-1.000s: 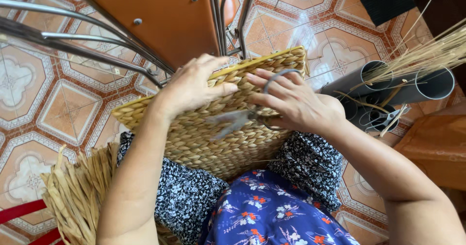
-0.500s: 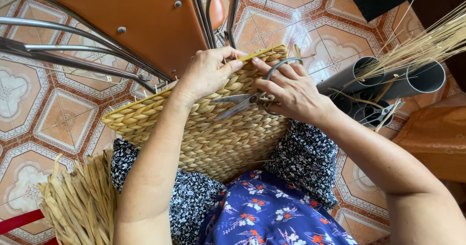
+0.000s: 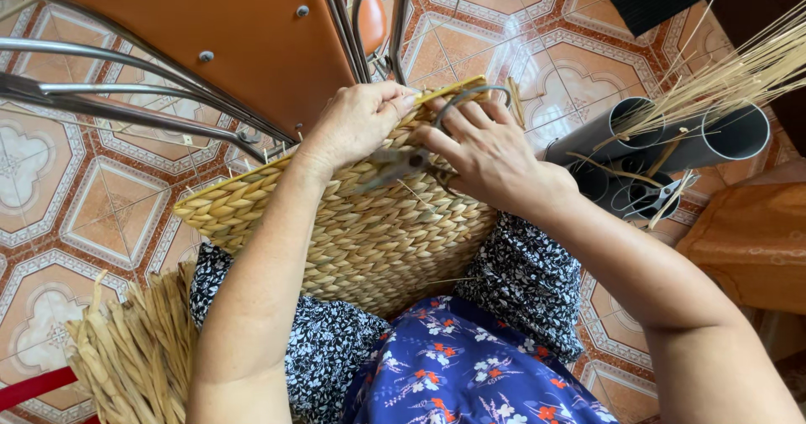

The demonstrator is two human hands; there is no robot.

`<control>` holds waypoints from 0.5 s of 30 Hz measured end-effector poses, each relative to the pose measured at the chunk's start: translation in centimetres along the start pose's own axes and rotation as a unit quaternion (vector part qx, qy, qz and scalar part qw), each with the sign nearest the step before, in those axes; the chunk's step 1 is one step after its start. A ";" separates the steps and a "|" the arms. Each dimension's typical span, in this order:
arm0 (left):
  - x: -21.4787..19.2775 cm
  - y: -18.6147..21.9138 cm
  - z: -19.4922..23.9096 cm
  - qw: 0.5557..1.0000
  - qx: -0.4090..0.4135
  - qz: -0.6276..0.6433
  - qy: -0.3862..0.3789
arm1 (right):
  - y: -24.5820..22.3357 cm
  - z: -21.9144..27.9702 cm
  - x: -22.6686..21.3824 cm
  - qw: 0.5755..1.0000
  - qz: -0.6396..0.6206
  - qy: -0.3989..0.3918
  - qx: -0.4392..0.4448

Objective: The person uses shears to trim protruding straw ends from the edges of a large woven mat. They systematically cut the excess material along the perimeter, rotating the mat to access different sides and ensuring a clean finish.

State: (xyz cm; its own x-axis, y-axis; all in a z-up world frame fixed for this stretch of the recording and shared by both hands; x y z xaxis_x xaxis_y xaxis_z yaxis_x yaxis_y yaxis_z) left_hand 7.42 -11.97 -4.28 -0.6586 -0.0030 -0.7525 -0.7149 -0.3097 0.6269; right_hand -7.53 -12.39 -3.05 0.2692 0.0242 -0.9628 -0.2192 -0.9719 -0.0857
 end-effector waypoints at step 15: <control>2.0 4.1 -3.1 0.985 0.154 0.070 -0.024 | 2.3 4.7 -1.1 0.997 0.022 0.075 0.025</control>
State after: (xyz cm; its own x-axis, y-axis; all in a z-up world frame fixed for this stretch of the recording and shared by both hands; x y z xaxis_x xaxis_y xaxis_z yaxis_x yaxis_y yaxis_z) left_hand 3.89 -16.17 -3.78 -0.7609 0.0214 -0.6485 -0.6487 -0.0051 0.7610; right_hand -12.73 -13.51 -3.40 0.3948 -0.0576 -0.9170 -0.2799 -0.9581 -0.0604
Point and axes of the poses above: each hand's wrist, its own z-axis away from the middle knuckle, its own x-axis out of the palm, y = z × x, the point moved 9 cm from there along -z, towards the middle knuckle, and after that the axes turned 5 degrees about -z, right-handed, at the moved point
